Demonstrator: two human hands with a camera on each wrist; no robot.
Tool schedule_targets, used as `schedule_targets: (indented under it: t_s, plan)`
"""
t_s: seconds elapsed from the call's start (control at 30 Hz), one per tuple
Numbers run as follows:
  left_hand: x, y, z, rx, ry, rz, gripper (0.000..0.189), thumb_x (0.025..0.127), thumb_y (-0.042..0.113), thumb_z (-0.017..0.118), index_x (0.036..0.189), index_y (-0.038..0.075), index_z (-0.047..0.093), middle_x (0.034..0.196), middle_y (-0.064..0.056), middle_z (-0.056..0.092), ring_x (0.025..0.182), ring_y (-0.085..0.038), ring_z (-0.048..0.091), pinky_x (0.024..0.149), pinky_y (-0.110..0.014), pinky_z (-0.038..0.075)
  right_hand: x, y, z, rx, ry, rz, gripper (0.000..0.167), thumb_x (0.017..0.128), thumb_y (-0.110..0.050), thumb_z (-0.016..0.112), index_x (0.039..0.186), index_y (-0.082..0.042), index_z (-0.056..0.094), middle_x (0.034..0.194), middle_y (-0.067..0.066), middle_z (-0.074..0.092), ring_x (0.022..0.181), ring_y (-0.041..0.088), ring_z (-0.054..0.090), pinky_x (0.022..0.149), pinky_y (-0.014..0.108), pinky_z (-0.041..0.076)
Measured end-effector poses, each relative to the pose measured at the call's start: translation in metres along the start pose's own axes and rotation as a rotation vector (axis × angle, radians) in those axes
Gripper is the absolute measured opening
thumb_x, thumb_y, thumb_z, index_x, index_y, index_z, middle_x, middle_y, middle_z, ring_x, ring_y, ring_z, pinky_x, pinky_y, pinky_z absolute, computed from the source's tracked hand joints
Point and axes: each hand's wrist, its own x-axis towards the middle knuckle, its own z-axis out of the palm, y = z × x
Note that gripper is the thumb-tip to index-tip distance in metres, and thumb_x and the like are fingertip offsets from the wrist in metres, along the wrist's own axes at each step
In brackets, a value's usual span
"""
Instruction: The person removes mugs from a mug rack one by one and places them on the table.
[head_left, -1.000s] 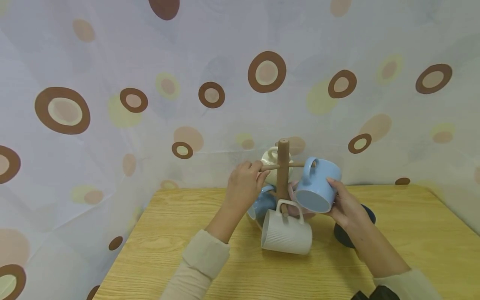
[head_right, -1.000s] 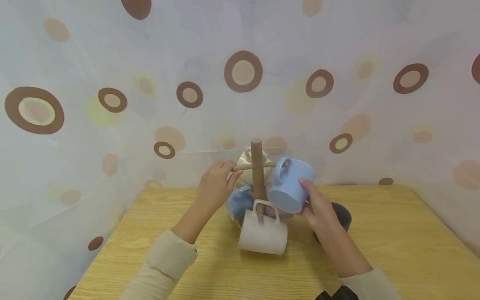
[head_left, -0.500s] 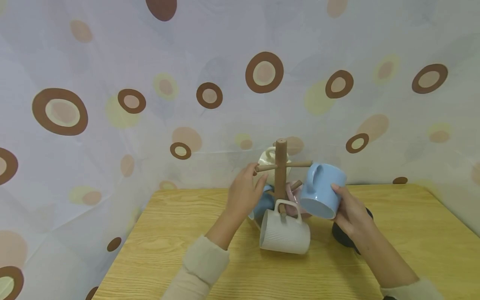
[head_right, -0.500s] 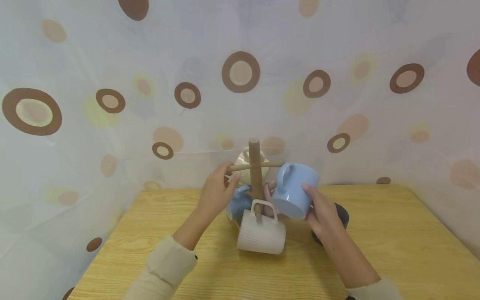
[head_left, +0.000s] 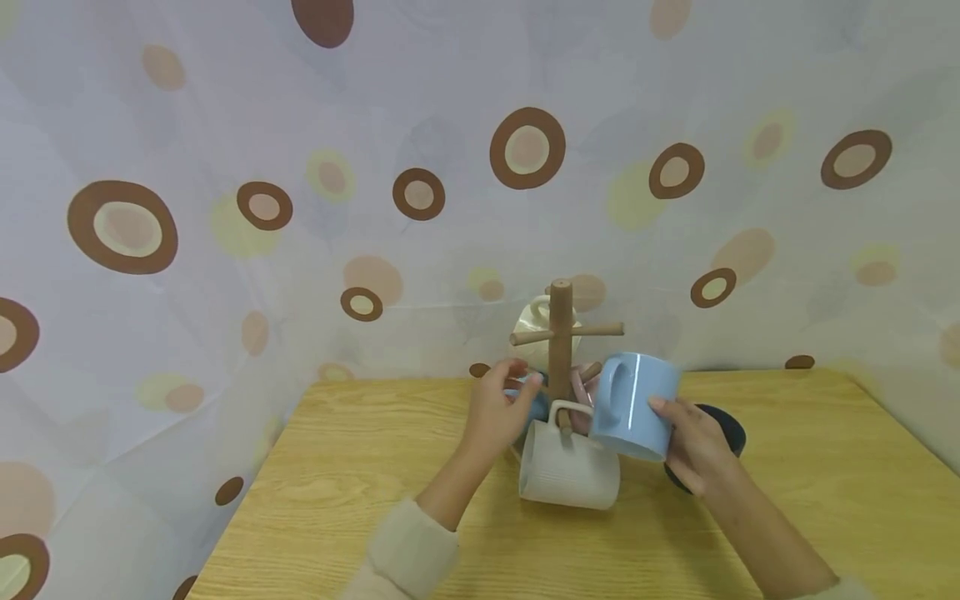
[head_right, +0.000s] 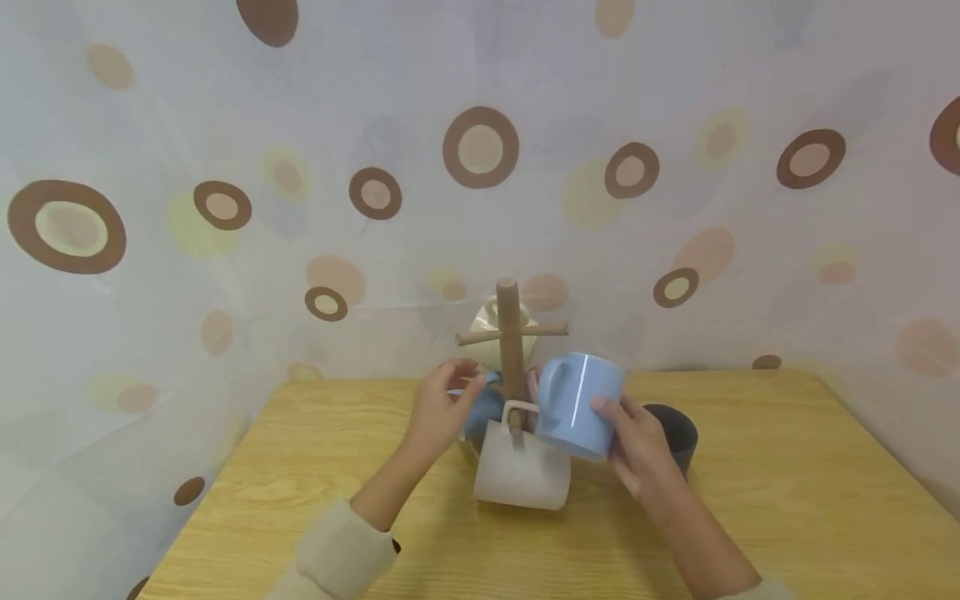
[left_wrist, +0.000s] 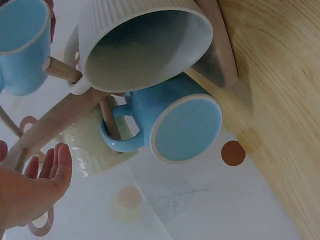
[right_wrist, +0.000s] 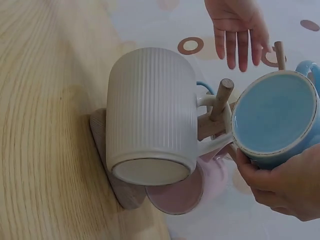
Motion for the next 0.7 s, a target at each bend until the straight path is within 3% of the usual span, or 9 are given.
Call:
schedule_targets:
  t_s: [0.07,0.2,0.3,0.43,0.5,0.7]
  plan:
    - [-0.003,0.003,0.003,-0.045,-0.008,-0.013,0.031,0.093,0.020,0.054,0.112,-0.004,0.058,0.109,-0.017,0.063,0.097,-0.028,0.062,0.079,-0.029,0.052,-0.002,0.001,0.002,-0.019,-0.005,-0.018,0.080,0.095,-0.031,0.044,0.147,-0.003,-0.010,0.151,0.017,0.004,0.135,0.027,0.021,0.108,0.033,0.034]
    - [-0.008,0.014,0.009,-0.189,-0.049,-0.069,0.029,0.093,0.022,0.055,0.108,-0.002,0.061,0.104,-0.015,0.065,0.096,-0.025,0.063,0.081,-0.029,0.052,-0.004,0.002,0.005,-0.049,-0.013,-0.052,0.080,0.094,-0.029,0.047,0.147,-0.001,-0.005,0.148,0.018,0.012,0.113,0.009,0.045,0.085,0.018,0.046]
    - [-0.011,0.022,0.013,-0.361,-0.105,-0.127,0.030,0.094,0.020,0.054,0.110,-0.005,0.059,0.105,-0.021,0.064,0.094,-0.025,0.064,0.083,-0.034,0.054,-0.006,0.002,0.008,-0.068,-0.022,-0.056,0.079,0.093,-0.027,0.049,0.148,-0.001,-0.002,0.148,0.020,0.013,0.101,0.003,0.050,0.084,0.021,0.047]
    - [-0.014,0.032,0.016,-0.544,-0.162,-0.215,0.032,0.095,0.019,0.052,0.110,-0.009,0.057,0.104,-0.023,0.063,0.082,-0.015,0.064,0.080,-0.031,0.055,-0.009,0.002,0.012,-0.082,-0.039,-0.074,0.078,0.093,-0.024,0.050,0.148,-0.001,-0.001,0.146,0.019,0.017,0.101,0.004,0.051,0.085,0.025,0.048]
    - [-0.016,0.038,0.016,-0.593,-0.172,-0.271,0.033,0.094,0.020,0.053,0.108,-0.009,0.058,0.101,-0.019,0.064,0.078,-0.008,0.062,0.079,-0.028,0.055,-0.009,0.003,0.013,-0.071,-0.047,-0.094,0.078,0.093,-0.022,0.051,0.148,0.000,0.000,0.143,0.016,0.022,0.100,0.002,0.052,0.085,0.025,0.049]
    - [-0.020,0.047,0.016,-0.649,-0.230,-0.378,0.036,0.095,0.026,0.052,0.103,-0.009,0.059,0.086,-0.010,0.067,0.075,-0.009,0.065,0.079,-0.028,0.055,-0.008,0.005,0.015,-0.058,-0.049,-0.134,0.079,0.092,-0.018,0.053,0.146,0.003,0.000,0.135,0.010,0.030,0.098,-0.002,0.053,0.084,0.023,0.049]
